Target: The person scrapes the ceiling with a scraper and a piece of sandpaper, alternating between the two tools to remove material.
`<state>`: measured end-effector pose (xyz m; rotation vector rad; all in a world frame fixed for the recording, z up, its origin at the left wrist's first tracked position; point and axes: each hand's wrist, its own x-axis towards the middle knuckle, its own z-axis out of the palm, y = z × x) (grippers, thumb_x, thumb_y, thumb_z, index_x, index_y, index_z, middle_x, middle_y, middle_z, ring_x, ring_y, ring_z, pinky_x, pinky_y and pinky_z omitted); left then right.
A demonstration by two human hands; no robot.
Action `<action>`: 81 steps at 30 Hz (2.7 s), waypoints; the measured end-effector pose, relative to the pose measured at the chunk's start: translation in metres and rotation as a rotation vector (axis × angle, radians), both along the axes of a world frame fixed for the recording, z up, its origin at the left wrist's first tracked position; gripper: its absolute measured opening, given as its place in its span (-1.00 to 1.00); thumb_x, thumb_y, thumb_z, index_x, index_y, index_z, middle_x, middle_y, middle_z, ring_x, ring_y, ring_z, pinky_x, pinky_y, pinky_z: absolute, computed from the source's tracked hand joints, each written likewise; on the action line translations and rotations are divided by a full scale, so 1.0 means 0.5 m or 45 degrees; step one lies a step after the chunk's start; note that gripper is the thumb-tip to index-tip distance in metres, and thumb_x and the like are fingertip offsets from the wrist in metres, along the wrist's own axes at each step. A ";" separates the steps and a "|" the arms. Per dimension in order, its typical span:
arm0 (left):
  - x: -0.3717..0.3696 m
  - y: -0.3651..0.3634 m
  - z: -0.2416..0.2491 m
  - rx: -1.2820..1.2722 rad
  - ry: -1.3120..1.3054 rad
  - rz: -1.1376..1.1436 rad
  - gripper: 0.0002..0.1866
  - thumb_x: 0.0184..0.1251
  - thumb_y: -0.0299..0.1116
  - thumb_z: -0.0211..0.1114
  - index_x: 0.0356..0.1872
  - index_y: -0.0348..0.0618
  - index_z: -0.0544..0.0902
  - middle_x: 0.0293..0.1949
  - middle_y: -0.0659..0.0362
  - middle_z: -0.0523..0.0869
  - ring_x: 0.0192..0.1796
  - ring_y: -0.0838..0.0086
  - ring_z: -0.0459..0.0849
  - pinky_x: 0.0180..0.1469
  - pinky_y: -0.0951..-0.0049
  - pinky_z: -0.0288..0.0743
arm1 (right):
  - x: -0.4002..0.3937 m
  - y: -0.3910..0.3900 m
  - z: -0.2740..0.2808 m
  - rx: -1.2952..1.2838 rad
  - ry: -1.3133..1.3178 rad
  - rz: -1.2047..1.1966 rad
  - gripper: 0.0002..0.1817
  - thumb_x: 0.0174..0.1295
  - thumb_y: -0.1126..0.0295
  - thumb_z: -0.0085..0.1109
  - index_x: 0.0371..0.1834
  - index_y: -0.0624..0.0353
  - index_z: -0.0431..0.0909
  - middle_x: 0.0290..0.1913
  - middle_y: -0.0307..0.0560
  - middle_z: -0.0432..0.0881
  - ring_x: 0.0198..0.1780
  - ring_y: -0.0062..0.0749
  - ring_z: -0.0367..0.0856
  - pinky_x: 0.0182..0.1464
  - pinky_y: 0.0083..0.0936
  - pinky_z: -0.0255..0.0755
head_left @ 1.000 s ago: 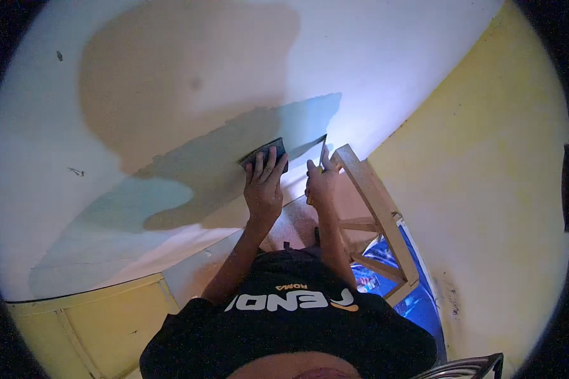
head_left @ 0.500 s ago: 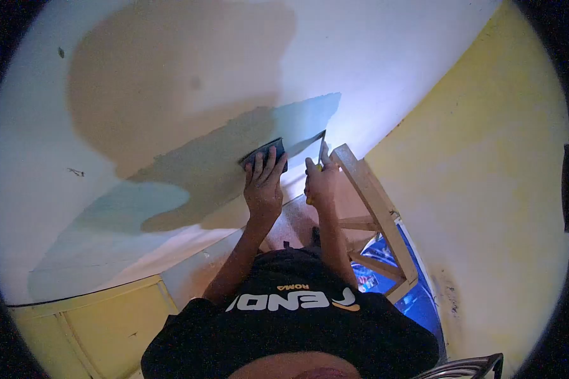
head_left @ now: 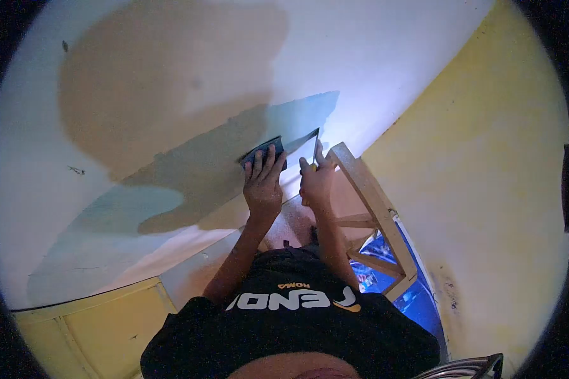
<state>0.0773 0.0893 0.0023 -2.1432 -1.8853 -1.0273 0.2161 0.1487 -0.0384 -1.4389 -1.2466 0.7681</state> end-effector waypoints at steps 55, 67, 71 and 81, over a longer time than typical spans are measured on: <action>0.007 -0.006 -0.001 -0.005 -0.007 0.038 -0.38 0.27 -0.54 0.14 0.41 0.07 0.54 0.50 0.13 0.43 0.50 0.01 0.38 0.55 -0.11 0.03 | 0.005 -0.023 0.070 -0.207 0.140 0.039 -0.26 0.27 0.45 0.30 0.56 0.06 0.31 -0.42 -0.17 0.54 -0.49 -0.52 0.55 -0.47 -0.52 0.49; 0.002 0.000 0.000 0.040 -0.013 0.012 -0.38 0.26 -0.53 0.12 0.40 0.08 0.55 0.51 0.13 0.41 0.49 -0.03 0.38 0.53 -0.14 0.08 | 0.018 -0.005 0.075 -0.252 0.220 0.069 -0.29 0.30 0.53 0.23 0.56 0.13 0.29 -0.05 0.03 0.54 -0.49 -0.53 0.55 -0.53 -0.54 0.47; 0.003 0.003 -0.001 0.043 0.010 0.022 -0.37 0.25 -0.52 0.13 0.40 0.09 0.55 0.51 0.13 0.41 0.50 -0.04 0.37 0.53 -0.15 0.08 | 0.010 0.011 -0.040 0.084 0.106 0.039 -0.29 0.30 0.46 0.27 0.56 0.05 0.30 -0.20 -0.01 0.58 -0.52 -0.51 0.56 -0.53 -0.51 0.50; 0.003 -0.001 0.006 0.014 -0.009 0.023 -0.38 0.26 -0.51 0.12 0.41 0.07 0.55 0.52 0.14 0.41 0.52 0.02 0.35 0.56 -0.10 0.02 | 0.021 -0.007 0.059 -0.190 0.263 0.113 -0.25 0.28 0.45 0.28 0.56 0.21 0.26 -0.54 -0.20 0.55 -0.62 -0.56 0.49 -0.59 -0.52 0.43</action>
